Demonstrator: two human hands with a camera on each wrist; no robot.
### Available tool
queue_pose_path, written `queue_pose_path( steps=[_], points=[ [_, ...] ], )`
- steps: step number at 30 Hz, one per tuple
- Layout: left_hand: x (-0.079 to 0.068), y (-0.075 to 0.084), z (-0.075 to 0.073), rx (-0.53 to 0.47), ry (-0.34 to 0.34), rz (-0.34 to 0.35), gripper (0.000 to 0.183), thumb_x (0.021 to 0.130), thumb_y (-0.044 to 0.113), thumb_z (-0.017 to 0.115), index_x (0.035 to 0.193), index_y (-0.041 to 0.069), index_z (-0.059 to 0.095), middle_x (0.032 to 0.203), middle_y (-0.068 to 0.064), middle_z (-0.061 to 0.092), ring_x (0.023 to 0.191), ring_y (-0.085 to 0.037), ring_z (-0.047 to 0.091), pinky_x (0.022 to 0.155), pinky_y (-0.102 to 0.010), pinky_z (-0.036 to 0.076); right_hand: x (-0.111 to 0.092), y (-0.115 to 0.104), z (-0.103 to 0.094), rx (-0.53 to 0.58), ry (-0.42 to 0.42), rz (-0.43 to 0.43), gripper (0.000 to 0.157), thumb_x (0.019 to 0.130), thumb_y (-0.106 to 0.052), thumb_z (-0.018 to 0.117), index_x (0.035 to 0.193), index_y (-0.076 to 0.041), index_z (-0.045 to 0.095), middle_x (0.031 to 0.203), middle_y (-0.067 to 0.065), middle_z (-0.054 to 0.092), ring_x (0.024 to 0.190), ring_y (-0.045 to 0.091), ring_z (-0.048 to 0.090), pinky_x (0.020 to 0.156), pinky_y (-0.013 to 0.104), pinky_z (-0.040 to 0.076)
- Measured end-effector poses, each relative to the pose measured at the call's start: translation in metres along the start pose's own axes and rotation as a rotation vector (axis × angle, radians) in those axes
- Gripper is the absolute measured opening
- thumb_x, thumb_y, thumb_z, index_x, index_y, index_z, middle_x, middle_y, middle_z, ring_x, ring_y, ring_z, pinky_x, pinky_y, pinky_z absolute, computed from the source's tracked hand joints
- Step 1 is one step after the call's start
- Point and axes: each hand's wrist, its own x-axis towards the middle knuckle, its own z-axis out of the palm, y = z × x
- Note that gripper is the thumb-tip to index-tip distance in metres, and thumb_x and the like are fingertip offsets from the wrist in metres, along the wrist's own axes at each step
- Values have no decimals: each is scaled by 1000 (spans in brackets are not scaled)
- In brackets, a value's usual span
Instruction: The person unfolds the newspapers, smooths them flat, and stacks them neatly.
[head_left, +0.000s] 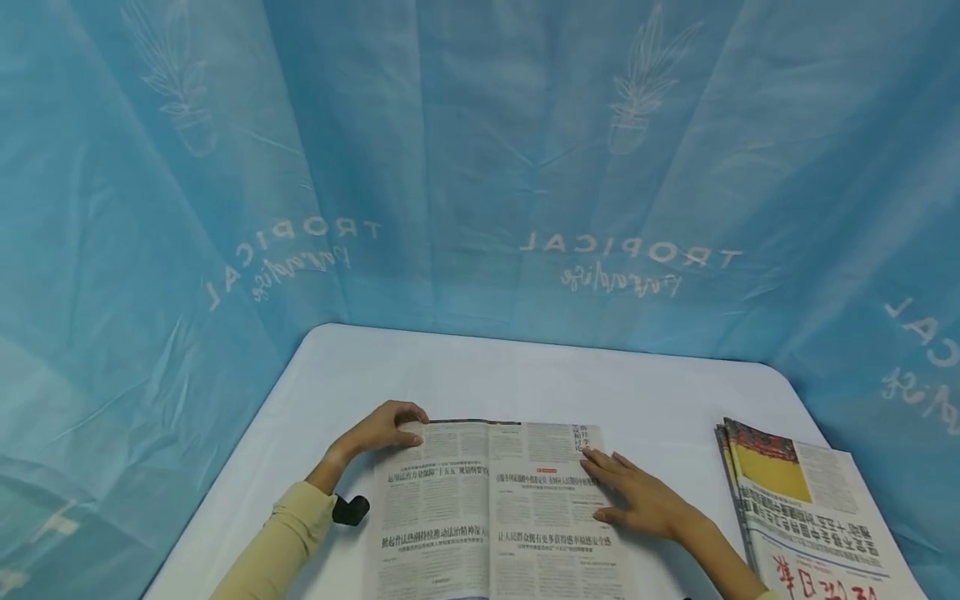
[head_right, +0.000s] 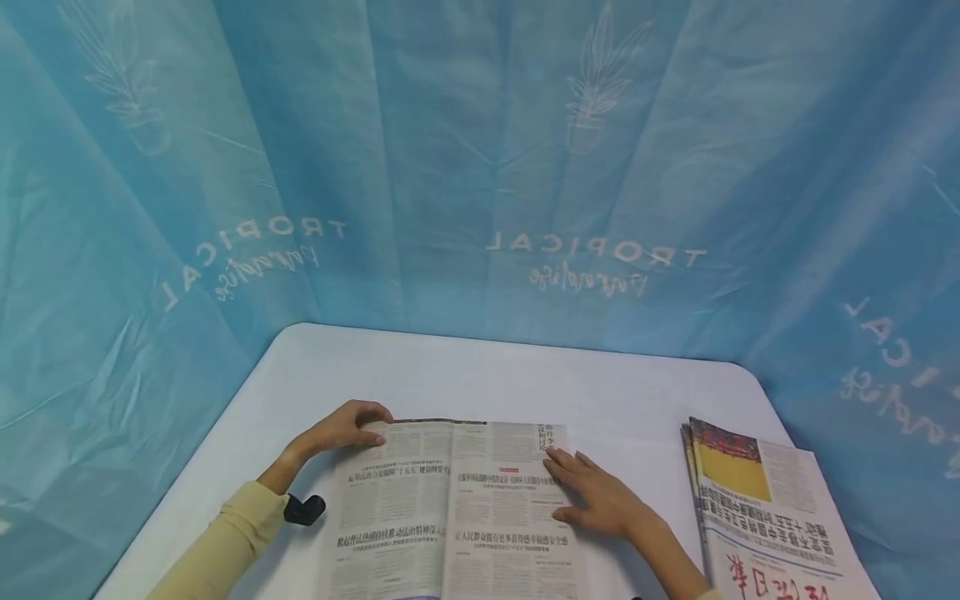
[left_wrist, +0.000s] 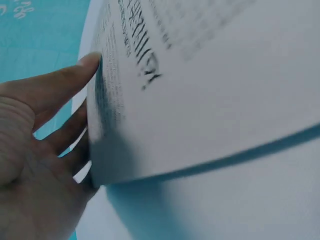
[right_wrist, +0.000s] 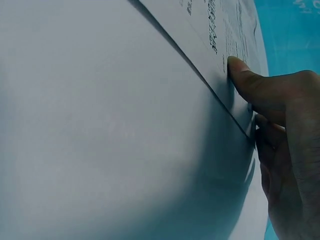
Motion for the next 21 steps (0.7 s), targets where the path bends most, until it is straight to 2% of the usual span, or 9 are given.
queue_pose_path(
  steps=[4,8,13,16,18,21],
  points=[
    [2,-5,6,86,100,21,33,83,10,77,112,-1,66,116,-16,66,110,-35,60,98,-53,43,-6,5,-2,23,-10,16,81,89,-57,61,151,-11,37,159,11,30,142,47,29,110,62,27],
    [-1,-13,16,109,204,30,32,80,5,78,111,4,67,122,-16,64,120,-39,55,104,-57,37,-11,11,-7,10,-14,23,81,88,-58,61,151,-12,37,159,11,30,141,47,29,110,62,27],
    [-16,-15,25,239,317,29,17,81,2,75,93,14,72,128,-16,62,124,-41,49,103,-63,29,-13,16,-9,-25,12,-5,77,90,-55,61,149,-11,40,157,11,33,139,48,32,107,63,30],
    [-31,-14,25,352,378,68,21,79,-4,73,83,16,71,125,-17,63,121,-42,51,100,-65,31,-8,16,-8,-67,31,-54,73,92,-53,59,148,-10,43,156,12,36,138,47,36,107,61,32],
    [-39,-13,26,428,392,102,26,76,-9,72,85,15,71,123,-16,64,120,-41,53,99,-64,34,-5,16,-8,-116,46,-83,67,94,-48,60,146,-9,45,154,11,39,137,43,40,108,57,33],
    [-43,-14,26,549,349,174,36,75,-14,71,99,13,71,125,-16,63,120,-40,55,100,-60,38,-4,18,-9,-205,98,-128,55,95,-30,63,144,-7,49,149,11,46,134,35,46,109,51,35]
  ],
)
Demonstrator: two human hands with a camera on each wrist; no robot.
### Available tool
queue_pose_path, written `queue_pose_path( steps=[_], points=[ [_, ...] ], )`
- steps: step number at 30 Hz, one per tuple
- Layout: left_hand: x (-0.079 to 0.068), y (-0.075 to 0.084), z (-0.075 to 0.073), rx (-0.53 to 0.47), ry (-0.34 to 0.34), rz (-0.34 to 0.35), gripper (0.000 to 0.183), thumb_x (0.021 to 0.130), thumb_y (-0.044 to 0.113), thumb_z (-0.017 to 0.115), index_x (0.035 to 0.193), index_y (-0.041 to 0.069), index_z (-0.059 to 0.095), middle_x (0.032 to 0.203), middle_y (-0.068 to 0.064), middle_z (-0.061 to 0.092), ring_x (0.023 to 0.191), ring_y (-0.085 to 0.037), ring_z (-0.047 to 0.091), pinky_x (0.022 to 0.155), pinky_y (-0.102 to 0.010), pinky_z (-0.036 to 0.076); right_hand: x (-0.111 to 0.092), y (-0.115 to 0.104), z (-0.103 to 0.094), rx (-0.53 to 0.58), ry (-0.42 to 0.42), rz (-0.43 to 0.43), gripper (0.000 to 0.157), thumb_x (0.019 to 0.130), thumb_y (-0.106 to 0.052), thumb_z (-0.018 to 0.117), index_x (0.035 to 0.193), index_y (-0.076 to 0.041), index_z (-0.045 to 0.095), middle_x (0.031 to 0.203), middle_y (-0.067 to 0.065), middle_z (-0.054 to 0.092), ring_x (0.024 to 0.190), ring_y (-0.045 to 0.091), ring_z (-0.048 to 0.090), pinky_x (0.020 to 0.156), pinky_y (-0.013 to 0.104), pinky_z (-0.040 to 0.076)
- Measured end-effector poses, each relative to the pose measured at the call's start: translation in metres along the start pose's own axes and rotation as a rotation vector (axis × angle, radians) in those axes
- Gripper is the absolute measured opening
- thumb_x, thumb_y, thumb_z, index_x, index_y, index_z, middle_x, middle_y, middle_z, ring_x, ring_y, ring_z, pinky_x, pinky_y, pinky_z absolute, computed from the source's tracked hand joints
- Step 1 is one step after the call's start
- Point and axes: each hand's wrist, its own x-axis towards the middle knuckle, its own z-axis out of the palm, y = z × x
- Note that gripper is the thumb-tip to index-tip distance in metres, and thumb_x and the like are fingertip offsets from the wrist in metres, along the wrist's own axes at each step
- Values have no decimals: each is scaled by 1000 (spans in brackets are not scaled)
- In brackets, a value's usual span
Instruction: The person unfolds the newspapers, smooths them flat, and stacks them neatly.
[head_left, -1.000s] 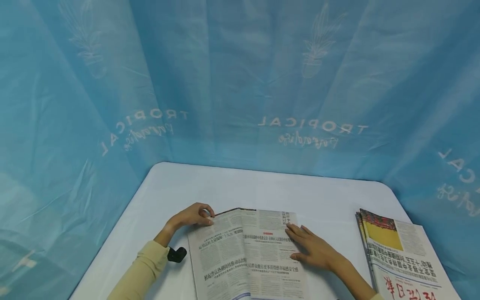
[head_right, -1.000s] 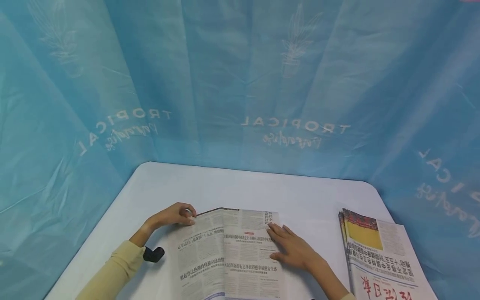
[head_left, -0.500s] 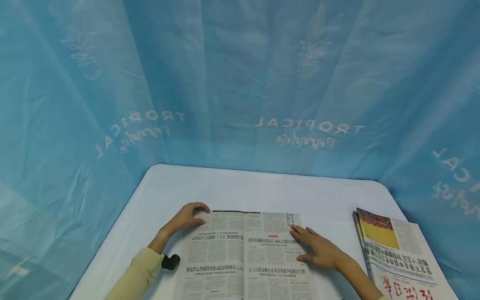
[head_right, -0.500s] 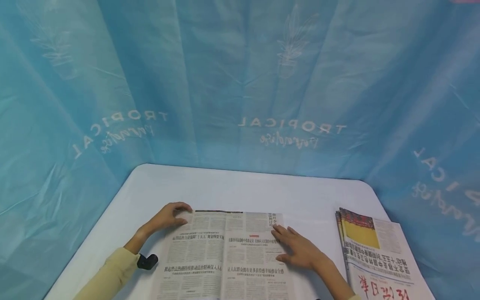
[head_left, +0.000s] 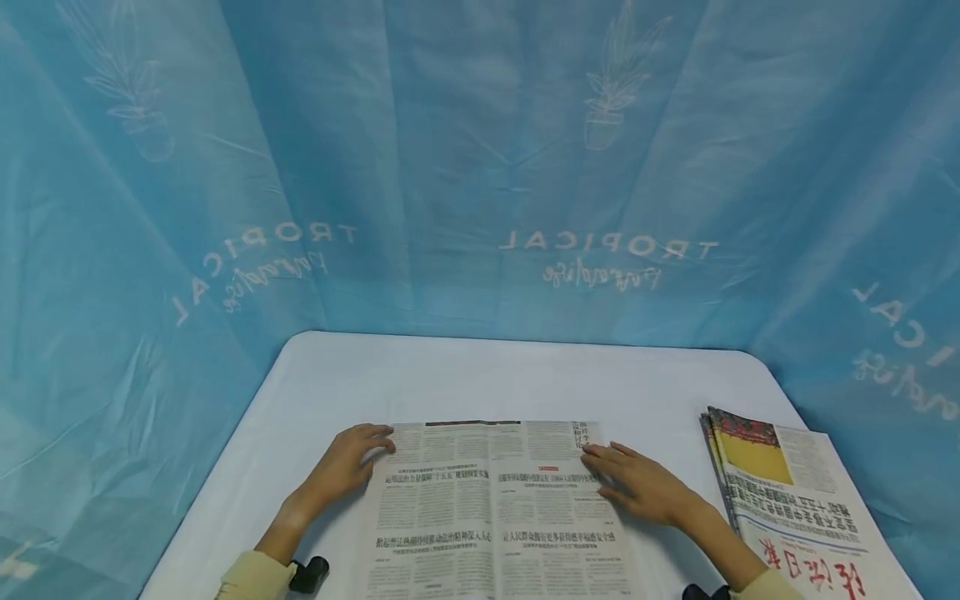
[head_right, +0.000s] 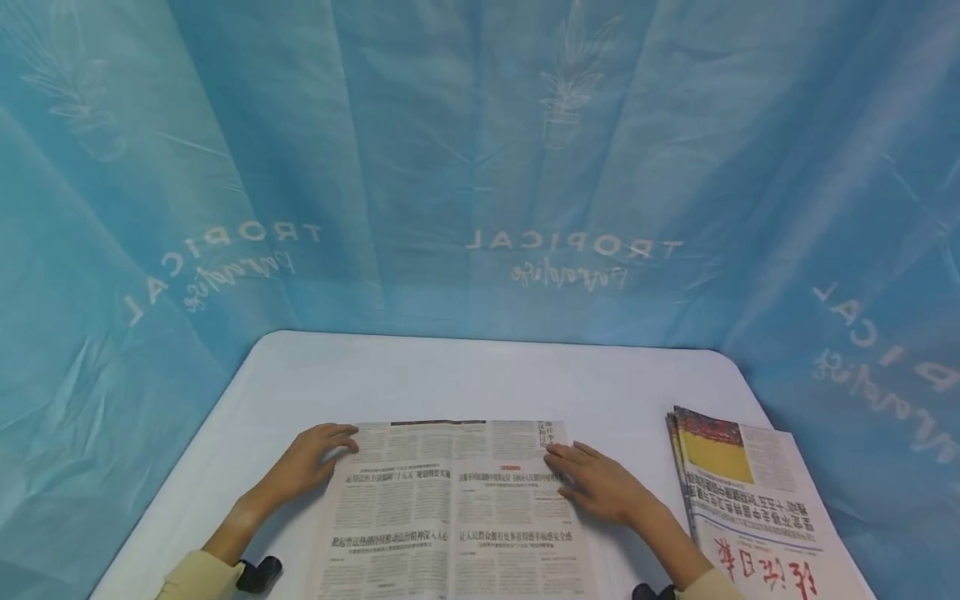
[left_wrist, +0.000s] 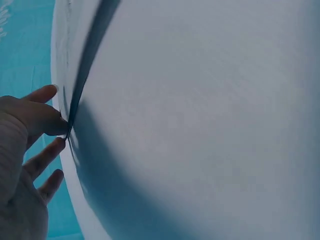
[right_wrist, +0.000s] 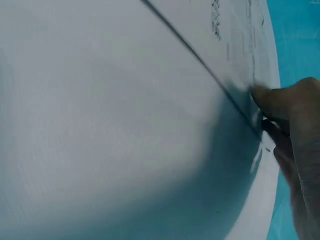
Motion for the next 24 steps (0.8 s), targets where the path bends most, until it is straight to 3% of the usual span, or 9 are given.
queue_pose_path(
  steps=[5,8,12,16,19,24],
  points=[
    [-3,0,-3,190,-78,172,48,82,-9,68,123,16,65,133,-13,60,123,-35,55,103,-54,40,1,4,4,-167,62,-91,64,86,-6,69,146,-9,45,150,12,45,134,31,48,108,45,36],
    [-5,0,-5,296,-98,253,48,86,-3,66,130,17,61,134,-12,59,123,-33,56,102,-54,41,3,6,8,-244,72,-177,71,84,-3,71,148,-8,42,151,14,42,135,34,45,106,45,37],
    [-10,-2,-7,390,-109,311,50,85,1,70,131,17,60,134,-11,59,121,-32,58,100,-53,43,4,7,11,-291,61,-249,70,86,-3,68,149,-5,39,152,15,42,135,34,45,104,45,41],
    [-11,-6,-8,430,-102,337,54,81,4,75,131,18,61,135,-9,59,121,-30,58,99,-52,43,2,7,11,-317,53,-240,70,86,-8,69,149,-5,39,151,15,42,135,33,45,104,44,43],
    [-8,-6,-9,390,-116,330,55,81,5,74,133,16,59,136,-10,58,122,-31,58,99,-53,43,-1,7,10,-336,60,-224,72,83,-7,71,148,-6,40,151,14,43,135,33,46,105,44,42],
    [0,-2,-13,230,-218,206,44,90,8,65,134,15,60,139,-11,57,125,-35,55,98,-59,39,-3,8,9,-326,66,-219,69,85,-8,70,148,-5,42,150,14,44,134,33,46,105,45,42]
  ],
)
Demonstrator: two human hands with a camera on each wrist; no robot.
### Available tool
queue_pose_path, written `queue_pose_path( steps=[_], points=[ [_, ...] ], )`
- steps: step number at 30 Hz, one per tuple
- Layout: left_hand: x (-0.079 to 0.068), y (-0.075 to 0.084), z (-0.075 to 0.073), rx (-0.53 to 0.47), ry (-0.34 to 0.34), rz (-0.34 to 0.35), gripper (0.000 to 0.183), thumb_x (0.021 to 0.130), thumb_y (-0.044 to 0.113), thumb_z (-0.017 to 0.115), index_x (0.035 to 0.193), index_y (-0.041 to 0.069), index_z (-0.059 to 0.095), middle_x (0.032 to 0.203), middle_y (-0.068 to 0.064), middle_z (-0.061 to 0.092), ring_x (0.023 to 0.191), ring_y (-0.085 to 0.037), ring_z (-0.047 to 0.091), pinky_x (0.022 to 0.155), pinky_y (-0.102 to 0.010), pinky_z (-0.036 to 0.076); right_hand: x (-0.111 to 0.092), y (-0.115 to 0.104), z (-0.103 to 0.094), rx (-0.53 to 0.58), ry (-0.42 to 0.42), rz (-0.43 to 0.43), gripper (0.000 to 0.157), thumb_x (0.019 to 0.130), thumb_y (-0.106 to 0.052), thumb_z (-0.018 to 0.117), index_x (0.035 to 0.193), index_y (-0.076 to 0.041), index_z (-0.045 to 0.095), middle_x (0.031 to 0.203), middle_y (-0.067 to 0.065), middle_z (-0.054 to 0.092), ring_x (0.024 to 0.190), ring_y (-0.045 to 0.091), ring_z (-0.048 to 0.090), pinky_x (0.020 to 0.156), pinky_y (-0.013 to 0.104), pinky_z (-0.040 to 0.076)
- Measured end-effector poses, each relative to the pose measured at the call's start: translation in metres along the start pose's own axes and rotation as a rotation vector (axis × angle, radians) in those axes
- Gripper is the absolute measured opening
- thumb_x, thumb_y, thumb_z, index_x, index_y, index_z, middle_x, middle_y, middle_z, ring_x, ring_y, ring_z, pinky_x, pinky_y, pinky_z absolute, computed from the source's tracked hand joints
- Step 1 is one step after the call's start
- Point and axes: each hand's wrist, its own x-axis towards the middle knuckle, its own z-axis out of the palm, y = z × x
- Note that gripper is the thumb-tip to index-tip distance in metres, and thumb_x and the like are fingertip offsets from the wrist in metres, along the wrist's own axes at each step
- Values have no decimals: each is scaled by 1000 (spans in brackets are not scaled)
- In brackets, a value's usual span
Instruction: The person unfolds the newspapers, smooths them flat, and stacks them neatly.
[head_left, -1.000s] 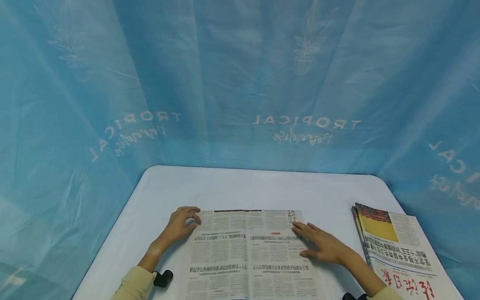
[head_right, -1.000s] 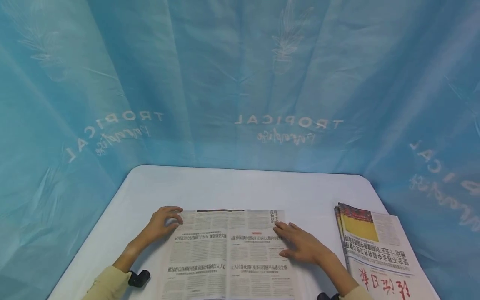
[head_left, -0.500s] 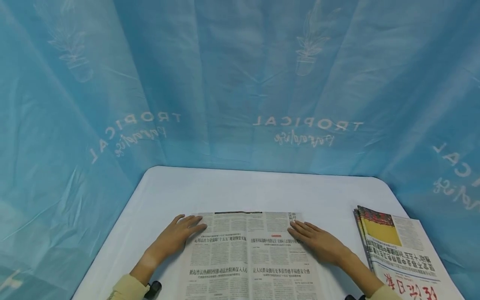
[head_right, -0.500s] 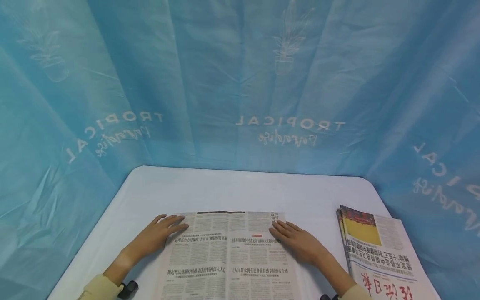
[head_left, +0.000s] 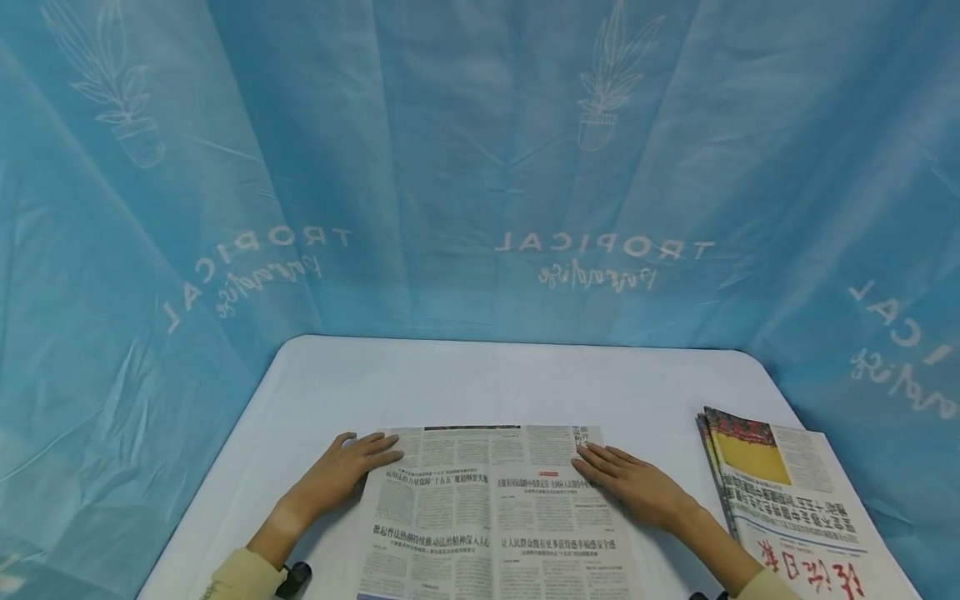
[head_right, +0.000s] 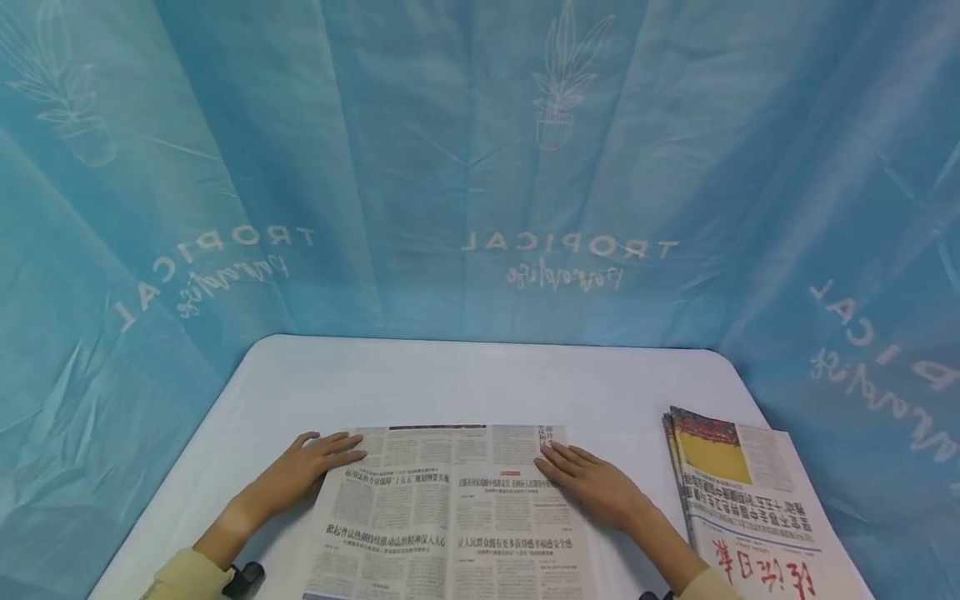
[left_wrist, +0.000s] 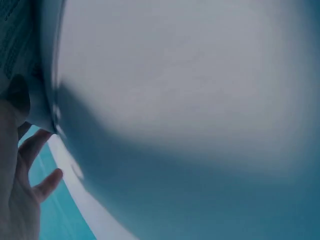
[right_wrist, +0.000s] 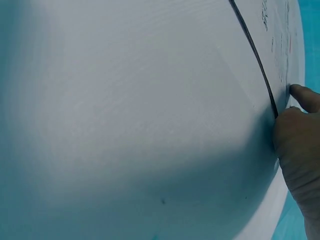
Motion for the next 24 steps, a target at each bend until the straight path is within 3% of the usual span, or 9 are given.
queue_pose_path(
  steps=[3,7,12,17,20,24],
  points=[
    [4,0,-4,-88,-51,-93,36,95,14,60,131,18,63,139,-10,57,128,-35,53,98,-60,38,2,0,0,32,12,14,66,87,-10,70,147,-5,43,149,14,46,134,33,48,104,44,43],
    [10,-1,-6,-176,-39,-164,30,97,17,58,126,21,67,132,-7,63,123,-31,57,93,-56,41,5,-2,1,67,38,50,66,86,-9,71,146,-7,44,148,12,48,133,32,49,104,44,44],
    [19,-5,-7,-308,11,-136,28,98,10,55,121,16,69,121,-4,69,108,-23,67,86,-44,51,2,-4,3,74,73,83,68,87,-22,72,147,-7,43,148,12,48,132,32,49,105,44,39],
    [23,-8,-7,-482,-58,-157,30,103,10,47,126,12,66,125,-7,67,110,-26,65,88,-43,52,0,1,1,66,149,82,63,98,-46,53,145,-4,45,146,13,50,130,30,52,107,41,34],
    [20,-9,-7,-549,-76,-165,31,104,13,45,129,10,64,129,-11,65,117,-33,61,93,-48,50,1,7,-1,73,186,42,61,103,-47,42,142,0,47,142,14,53,128,31,54,106,43,35],
    [14,-10,-9,-618,-96,-162,33,105,19,45,131,10,62,132,-12,62,121,-35,59,94,-45,50,3,12,-3,114,188,10,60,100,-41,52,141,3,47,140,14,55,126,32,55,106,46,36]
  ],
)
